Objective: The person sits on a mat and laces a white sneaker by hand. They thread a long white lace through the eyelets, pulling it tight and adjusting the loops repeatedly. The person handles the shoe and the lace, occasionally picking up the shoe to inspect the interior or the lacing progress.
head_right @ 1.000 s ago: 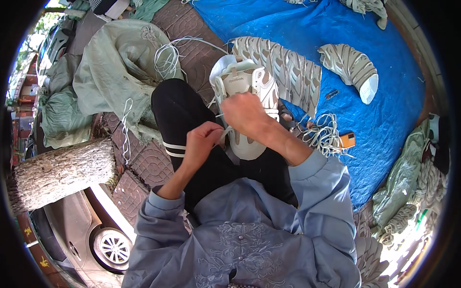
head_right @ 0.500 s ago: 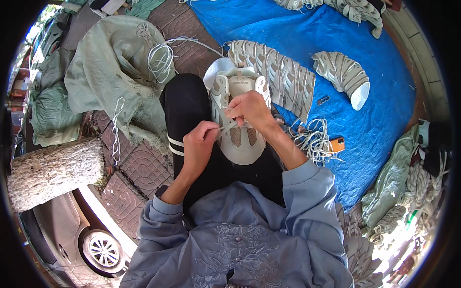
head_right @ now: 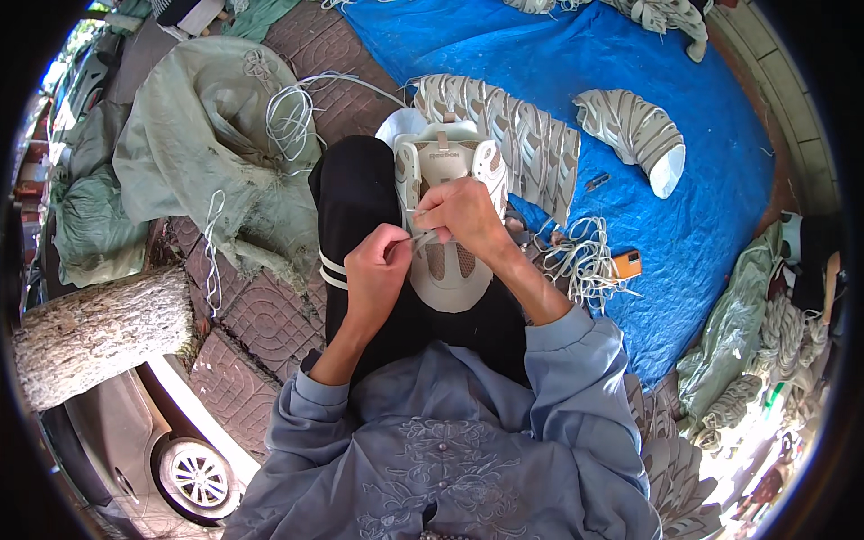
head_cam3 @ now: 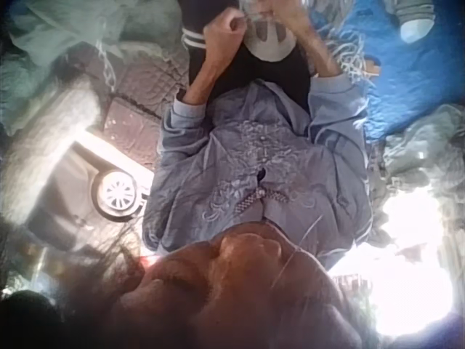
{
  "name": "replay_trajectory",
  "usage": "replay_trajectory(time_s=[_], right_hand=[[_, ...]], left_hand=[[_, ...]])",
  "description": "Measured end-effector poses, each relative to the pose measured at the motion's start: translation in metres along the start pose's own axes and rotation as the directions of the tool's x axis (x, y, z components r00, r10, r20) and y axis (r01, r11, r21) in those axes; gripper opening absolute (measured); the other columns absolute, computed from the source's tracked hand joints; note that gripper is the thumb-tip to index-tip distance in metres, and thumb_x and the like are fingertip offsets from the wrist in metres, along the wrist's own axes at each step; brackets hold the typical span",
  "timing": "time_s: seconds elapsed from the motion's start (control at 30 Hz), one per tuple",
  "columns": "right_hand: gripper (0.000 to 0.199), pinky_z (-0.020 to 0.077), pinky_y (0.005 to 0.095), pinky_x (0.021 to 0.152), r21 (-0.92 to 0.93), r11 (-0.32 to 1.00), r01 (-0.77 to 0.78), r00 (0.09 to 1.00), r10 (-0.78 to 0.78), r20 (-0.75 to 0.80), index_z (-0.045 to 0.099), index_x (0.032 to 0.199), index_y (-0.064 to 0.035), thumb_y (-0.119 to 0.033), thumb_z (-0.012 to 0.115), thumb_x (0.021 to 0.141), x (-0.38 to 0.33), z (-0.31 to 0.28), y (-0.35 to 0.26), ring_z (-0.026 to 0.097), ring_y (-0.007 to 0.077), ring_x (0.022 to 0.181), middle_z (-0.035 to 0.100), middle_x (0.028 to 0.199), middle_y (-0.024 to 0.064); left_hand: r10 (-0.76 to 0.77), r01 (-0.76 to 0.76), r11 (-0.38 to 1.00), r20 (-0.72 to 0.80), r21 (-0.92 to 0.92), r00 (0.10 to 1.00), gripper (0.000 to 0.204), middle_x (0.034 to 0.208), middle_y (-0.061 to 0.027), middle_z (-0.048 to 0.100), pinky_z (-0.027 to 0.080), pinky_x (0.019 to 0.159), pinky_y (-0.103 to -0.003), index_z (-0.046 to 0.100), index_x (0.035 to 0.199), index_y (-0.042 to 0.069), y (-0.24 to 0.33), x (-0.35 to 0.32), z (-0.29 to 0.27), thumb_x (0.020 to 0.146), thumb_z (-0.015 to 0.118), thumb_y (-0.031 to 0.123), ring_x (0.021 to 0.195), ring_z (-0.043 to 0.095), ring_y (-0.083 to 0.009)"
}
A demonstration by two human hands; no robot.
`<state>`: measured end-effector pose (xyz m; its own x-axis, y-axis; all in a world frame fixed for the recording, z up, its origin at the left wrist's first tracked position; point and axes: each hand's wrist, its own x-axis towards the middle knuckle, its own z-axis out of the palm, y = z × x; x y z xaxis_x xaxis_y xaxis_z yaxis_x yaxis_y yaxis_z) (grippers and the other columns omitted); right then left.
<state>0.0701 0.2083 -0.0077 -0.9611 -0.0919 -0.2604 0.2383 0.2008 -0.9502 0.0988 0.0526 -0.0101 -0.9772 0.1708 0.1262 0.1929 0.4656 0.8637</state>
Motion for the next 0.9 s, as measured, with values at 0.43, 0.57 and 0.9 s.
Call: replay_trajectory(time_s=[0.43, 0.57, 0.9], right_hand=[[0.009, 0.037, 0.0203, 0.042, -0.01, 1.0, -0.004, 1.0, 0.004, 0.009, 0.063, 0.07, 0.0024, -0.006, 0.064, 0.065, -0.002, 0.002, -0.001, 0.048, 0.0065, 0.043, 0.056, 0.055, 0.0034], [0.009, 0.0375, 0.0199, 0.042, -0.008, 1.0, -0.001, 1.0, 0.001, 0.003, 0.063, 0.07, 0.0024, -0.006, 0.064, 0.066, -0.002, 0.002, 0.0, 0.049, 0.0065, 0.044, 0.057, 0.056, 0.0034], [0.01, 0.0415, 0.0214, 0.043, 0.006, 1.0, 0.007, 1.0, -0.006, -0.017, 0.062, 0.068, 0.0022, -0.007, 0.062, 0.064, -0.003, 0.004, 0.002, 0.051, 0.0084, 0.043, 0.057, 0.055, 0.0045]], left_hand=[[-0.004, 0.005, 1.0, -0.037, 0.006, 0.999, 0.004, 0.059, -0.005, 0.052, 0.039, 0.049, -0.021, 0.053, 0.075, 0.0, -0.003, 0.001, 0.008, 0.074, 0.052, -0.003, 0.053, 0.046, -0.0052], [-0.02, 0.018, 0.998, -0.033, -0.059, 0.999, 0.007, 0.065, -0.0119, 0.052, 0.042, 0.05, -0.03, 0.05, 0.075, 0.002, -0.004, 0.001, 0.012, 0.072, 0.053, -0.004, 0.054, 0.052, -0.022], [0.048, -0.045, 0.997, -0.043, 0.063, 0.998, 0.005, 0.065, -0.009, 0.053, 0.041, 0.051, -0.025, 0.053, 0.077, 0.0, -0.004, 0.0, 0.011, 0.073, 0.055, -0.002, 0.054, 0.05, -0.0144]])
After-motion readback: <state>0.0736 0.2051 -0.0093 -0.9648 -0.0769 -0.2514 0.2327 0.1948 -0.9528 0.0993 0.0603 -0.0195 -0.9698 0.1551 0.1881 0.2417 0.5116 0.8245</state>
